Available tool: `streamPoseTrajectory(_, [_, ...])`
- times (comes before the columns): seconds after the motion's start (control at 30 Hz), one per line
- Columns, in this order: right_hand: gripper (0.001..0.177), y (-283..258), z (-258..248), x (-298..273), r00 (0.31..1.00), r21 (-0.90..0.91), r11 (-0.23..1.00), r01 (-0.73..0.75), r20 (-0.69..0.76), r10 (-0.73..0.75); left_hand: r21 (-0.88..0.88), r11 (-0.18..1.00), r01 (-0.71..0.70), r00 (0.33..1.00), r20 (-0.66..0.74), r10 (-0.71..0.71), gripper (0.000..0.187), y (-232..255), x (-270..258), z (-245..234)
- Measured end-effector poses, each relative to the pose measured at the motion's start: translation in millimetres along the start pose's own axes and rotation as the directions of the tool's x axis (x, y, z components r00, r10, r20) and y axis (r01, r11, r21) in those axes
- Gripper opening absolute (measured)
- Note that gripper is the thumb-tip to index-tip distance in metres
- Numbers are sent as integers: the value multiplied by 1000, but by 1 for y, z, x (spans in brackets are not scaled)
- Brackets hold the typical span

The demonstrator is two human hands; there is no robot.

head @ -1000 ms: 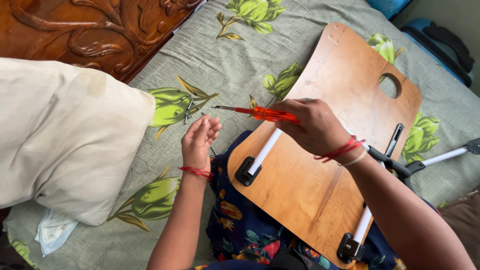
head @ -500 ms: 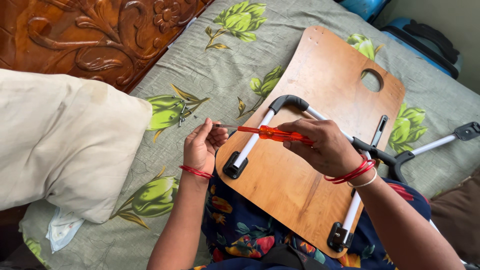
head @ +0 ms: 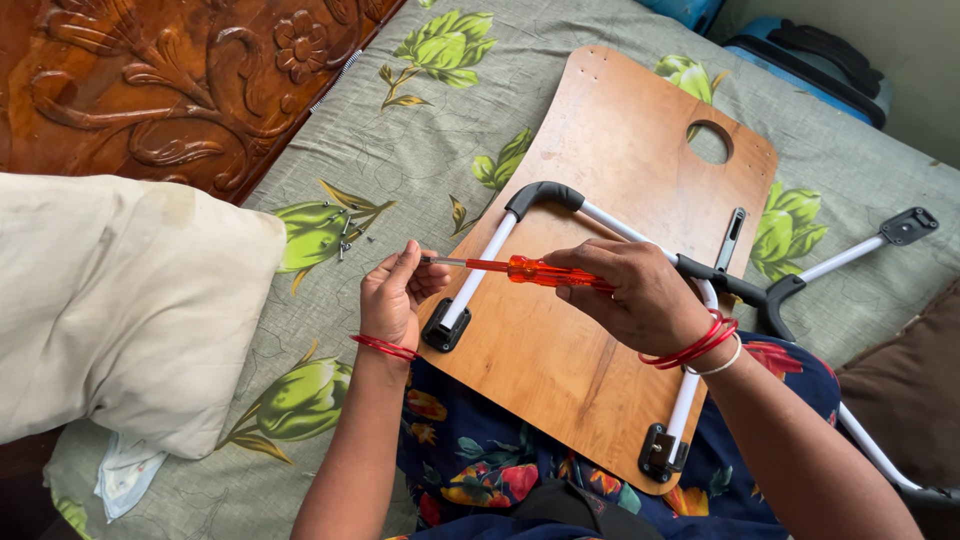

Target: The person assembles a small wooden table by attaching metal legs to a wooden tabletop using a screwdriver. They insert screws into the leg brackets and tighten them to secure the legs to the tabletop.

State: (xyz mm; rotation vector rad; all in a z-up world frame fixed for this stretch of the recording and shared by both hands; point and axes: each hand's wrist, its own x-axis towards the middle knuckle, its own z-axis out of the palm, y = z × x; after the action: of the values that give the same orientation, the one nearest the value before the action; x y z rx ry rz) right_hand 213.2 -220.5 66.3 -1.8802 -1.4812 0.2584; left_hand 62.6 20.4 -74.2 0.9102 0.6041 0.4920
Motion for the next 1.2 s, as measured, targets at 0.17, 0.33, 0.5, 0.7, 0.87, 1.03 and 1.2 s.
streamPoseTrajectory(0.17, [28,1,-1,-4,1000,2,1000,-20,-12,20,91,996,19,1000,1,-19,28,-3,-1,0])
streamPoseTrajectory(0.33, [27,2,-1,-4,1000,12,1000,-7,-22,7,66,997,25,998,49,-29,28,-2,-3,-5])
streamPoseTrajectory(0.5, [26,-6,9,-8,993,-74,992,105,-42,-108,-28,996,87,996,-7,-87,28,-5,0,-9])
streamPoseTrajectory(0.7, [26,-12,25,-7,943,-383,874,298,-22,-331,-89,990,108,990,-82,-115,29,-15,6,-14])
streamPoseTrajectory(0.87, [39,-11,29,-9,926,-450,820,355,48,-374,-207,957,202,971,-84,-223,29,-20,12,-21])
streamPoseTrajectory(1.03, [36,-13,34,-7,932,-434,834,341,39,-360,-242,955,170,981,-54,-188,29,-21,12,-23])
streamPoseTrajectory(1.2, [25,-10,27,-4,978,-98,977,190,-66,-197,-135,990,48,999,1,-48,29,-17,1,-17])
